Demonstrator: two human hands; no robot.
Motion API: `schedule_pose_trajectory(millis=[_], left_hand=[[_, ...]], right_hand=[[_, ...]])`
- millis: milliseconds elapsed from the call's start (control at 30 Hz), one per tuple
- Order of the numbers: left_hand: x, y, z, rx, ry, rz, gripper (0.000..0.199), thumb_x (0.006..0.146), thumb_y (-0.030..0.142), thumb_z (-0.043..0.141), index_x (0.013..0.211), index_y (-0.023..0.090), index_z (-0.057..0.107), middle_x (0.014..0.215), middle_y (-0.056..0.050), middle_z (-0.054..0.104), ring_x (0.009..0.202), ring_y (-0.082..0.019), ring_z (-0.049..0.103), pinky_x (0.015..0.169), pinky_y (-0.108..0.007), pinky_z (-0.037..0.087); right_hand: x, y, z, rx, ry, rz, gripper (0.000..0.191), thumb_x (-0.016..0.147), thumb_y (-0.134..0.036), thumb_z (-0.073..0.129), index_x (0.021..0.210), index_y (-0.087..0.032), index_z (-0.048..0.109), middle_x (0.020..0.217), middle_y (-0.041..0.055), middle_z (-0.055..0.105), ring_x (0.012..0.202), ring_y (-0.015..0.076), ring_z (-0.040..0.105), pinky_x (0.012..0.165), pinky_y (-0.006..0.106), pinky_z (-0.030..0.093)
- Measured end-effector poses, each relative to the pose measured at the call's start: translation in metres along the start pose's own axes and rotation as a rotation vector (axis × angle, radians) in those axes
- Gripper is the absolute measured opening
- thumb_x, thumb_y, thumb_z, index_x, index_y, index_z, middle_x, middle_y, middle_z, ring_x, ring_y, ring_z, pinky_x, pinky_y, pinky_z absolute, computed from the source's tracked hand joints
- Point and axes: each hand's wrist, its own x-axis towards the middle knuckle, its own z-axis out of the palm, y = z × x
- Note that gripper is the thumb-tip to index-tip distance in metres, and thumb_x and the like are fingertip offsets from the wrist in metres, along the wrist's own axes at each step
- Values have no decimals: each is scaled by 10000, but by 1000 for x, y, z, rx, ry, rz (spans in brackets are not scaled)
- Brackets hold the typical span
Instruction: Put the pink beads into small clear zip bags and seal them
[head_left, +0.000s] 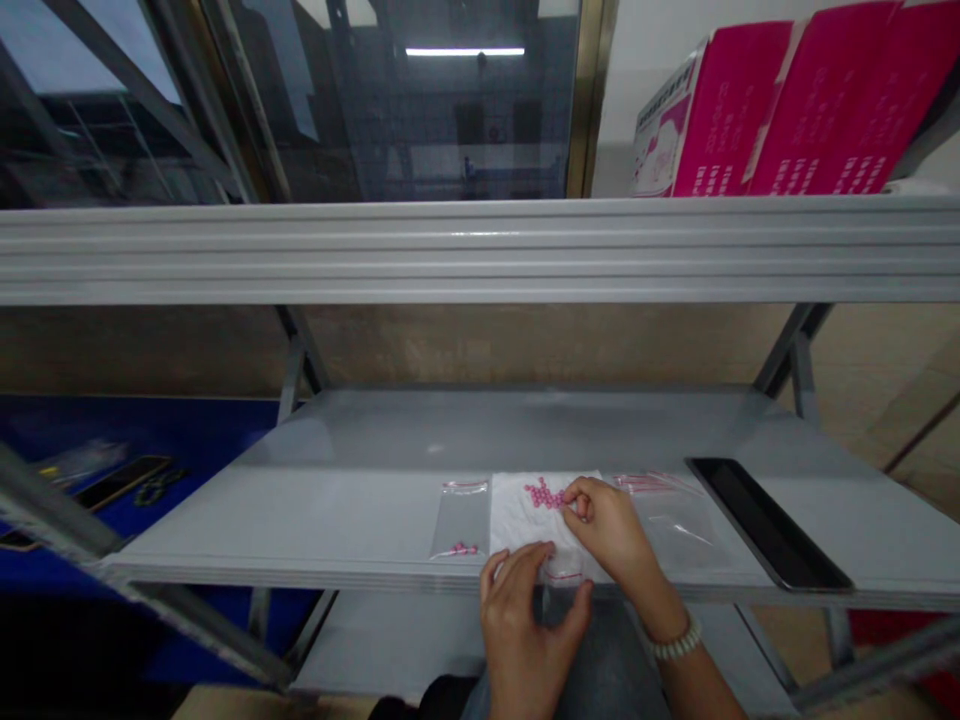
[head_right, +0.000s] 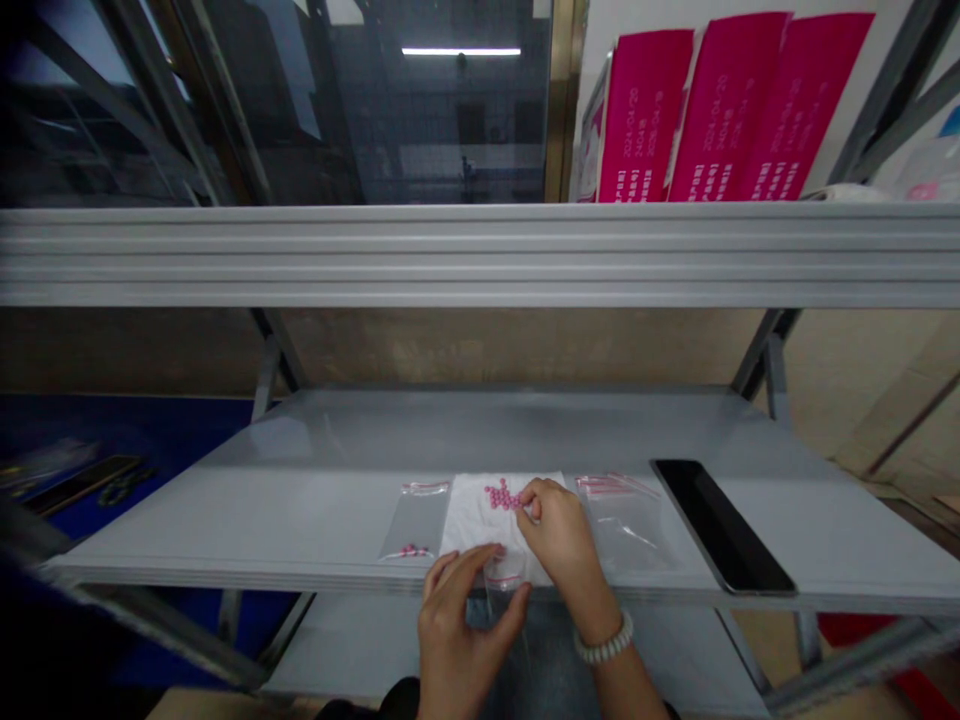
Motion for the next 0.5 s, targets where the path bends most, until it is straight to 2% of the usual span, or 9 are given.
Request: schedule_pose_trajectory(millis=[500], left_hand=[[-1, -1, -1, -10, -27, -16, 254, 826, 266, 702, 1064, 224, 622, 942, -48, 783, 838, -264, 751, 856, -481, 520]], right_hand=[[-1, -1, 2, -101, -8, -36, 116, 732, -127, 571, 684, -182, 661, 622, 14, 625, 559, 166, 569, 575, 251, 398]])
